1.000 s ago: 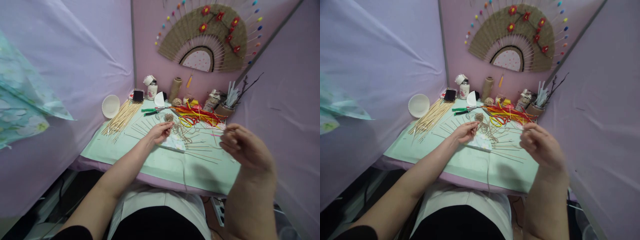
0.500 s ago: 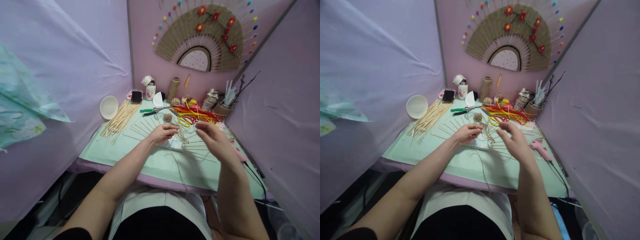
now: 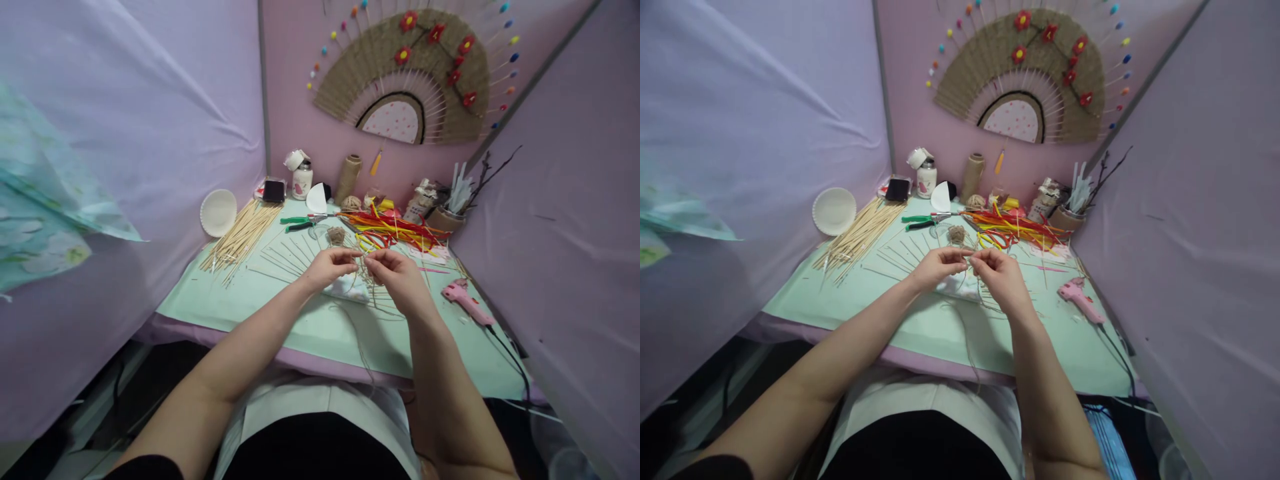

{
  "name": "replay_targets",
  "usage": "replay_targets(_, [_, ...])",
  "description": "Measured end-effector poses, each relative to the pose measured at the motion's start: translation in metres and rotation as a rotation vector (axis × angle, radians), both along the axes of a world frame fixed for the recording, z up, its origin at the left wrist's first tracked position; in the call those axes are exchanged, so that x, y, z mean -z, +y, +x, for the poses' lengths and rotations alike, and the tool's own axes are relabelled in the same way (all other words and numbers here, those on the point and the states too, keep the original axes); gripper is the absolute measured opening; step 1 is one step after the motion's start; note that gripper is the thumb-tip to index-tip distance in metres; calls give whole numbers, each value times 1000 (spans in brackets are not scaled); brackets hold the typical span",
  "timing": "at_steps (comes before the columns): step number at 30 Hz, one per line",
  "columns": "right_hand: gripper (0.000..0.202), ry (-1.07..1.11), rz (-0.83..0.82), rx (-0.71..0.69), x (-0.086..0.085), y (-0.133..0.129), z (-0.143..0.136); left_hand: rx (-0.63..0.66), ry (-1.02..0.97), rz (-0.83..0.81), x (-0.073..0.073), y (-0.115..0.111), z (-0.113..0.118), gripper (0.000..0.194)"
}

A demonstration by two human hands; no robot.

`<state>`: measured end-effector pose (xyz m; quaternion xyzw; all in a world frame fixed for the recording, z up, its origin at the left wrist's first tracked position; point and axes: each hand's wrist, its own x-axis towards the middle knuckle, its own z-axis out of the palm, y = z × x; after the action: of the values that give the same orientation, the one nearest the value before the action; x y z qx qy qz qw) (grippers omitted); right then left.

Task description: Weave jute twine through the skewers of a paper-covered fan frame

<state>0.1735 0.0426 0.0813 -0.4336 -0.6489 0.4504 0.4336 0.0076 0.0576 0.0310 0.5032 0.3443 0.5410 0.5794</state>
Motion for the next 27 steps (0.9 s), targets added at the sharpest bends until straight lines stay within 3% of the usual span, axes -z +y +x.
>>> replay_targets(6, [23,74,-20,-25,12,-20,-24,-111,-12,-12,-1,-1,0,26])
replay_targets(12, [24,-12,-61,-114,20,-24,-23,-67,-162,-150,-2,0,-1,31])
replay_targets(18, [30,-1,122,212,15,0,-1,-77,-91,-116,-2,1,-2,33])
replay_targets(20, [34,-8,51,134,19,8,-1,-92,-58,-70,-1,2,-2,32])
replay_targets(24, [43,109,-335,-217,30,15,-5,-66,-115,-39,0,3,-3,31])
replay_targets(27, [41,254,-500,-318,33,15,-7,-27,-153,-54,1,4,-3,32])
